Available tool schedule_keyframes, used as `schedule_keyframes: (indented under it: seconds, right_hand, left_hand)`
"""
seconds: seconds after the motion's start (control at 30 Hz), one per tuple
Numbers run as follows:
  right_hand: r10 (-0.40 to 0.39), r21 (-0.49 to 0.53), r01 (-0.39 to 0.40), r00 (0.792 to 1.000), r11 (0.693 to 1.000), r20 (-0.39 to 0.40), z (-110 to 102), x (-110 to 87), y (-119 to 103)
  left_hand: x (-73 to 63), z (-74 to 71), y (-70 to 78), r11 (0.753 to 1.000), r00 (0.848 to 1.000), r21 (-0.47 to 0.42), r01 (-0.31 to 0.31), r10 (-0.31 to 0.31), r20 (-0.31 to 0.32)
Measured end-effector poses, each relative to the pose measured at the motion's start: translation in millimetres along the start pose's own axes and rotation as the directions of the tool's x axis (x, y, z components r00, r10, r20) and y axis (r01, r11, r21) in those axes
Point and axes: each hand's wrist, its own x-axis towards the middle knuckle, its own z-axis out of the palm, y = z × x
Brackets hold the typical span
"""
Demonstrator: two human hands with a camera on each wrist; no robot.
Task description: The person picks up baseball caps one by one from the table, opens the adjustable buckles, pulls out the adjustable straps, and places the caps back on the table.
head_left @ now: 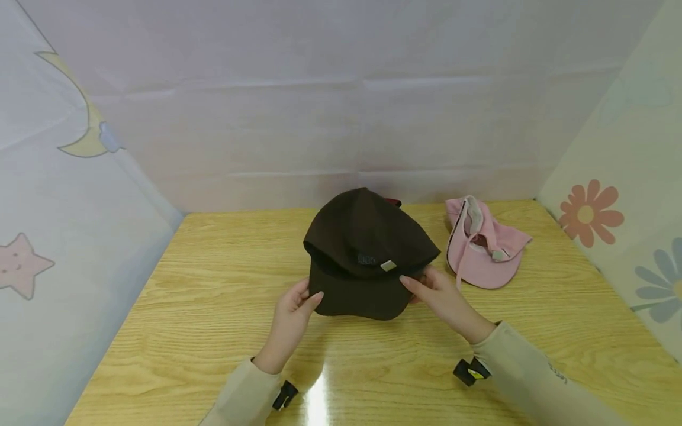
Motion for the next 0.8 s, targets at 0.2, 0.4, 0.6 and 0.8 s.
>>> schedule_keyframes:
  seconds: [0.2,0.4,0.6,0.8]
  right_hand:
    - [-0.03,-0.047,0.028,0.999,0.998,-0.036,1.2,-0.7,-4.3]
    - [-0.046,-0.073,0.042,0.997,0.996,-0.054,1.7,-1.7,-7.6]
    - [-0.063,-0.028,0.062,0.996,0.998,-0.062,1.9,-2.4,-8.3]
    - [-0.077,-0.03,0.075,0.995,0.997,-0.061,1.9,-3.4,-9.7]
  left_hand:
    - [1.6,2.1,-2.5,0.999,1.0,0.043,-0.001,0.0,0.007]
    - [3.5,3.5,-0.2,0.998,1.0,0.055,0.02,-0.02,-0.004]
    - [2.8,4.3,4.6,0.996,1.0,0.092,0.008,-0.005,-0.026]
    - [2.6,4.3,7.0,0.995,0.999,0.097,0.007,-0.003,-0.038]
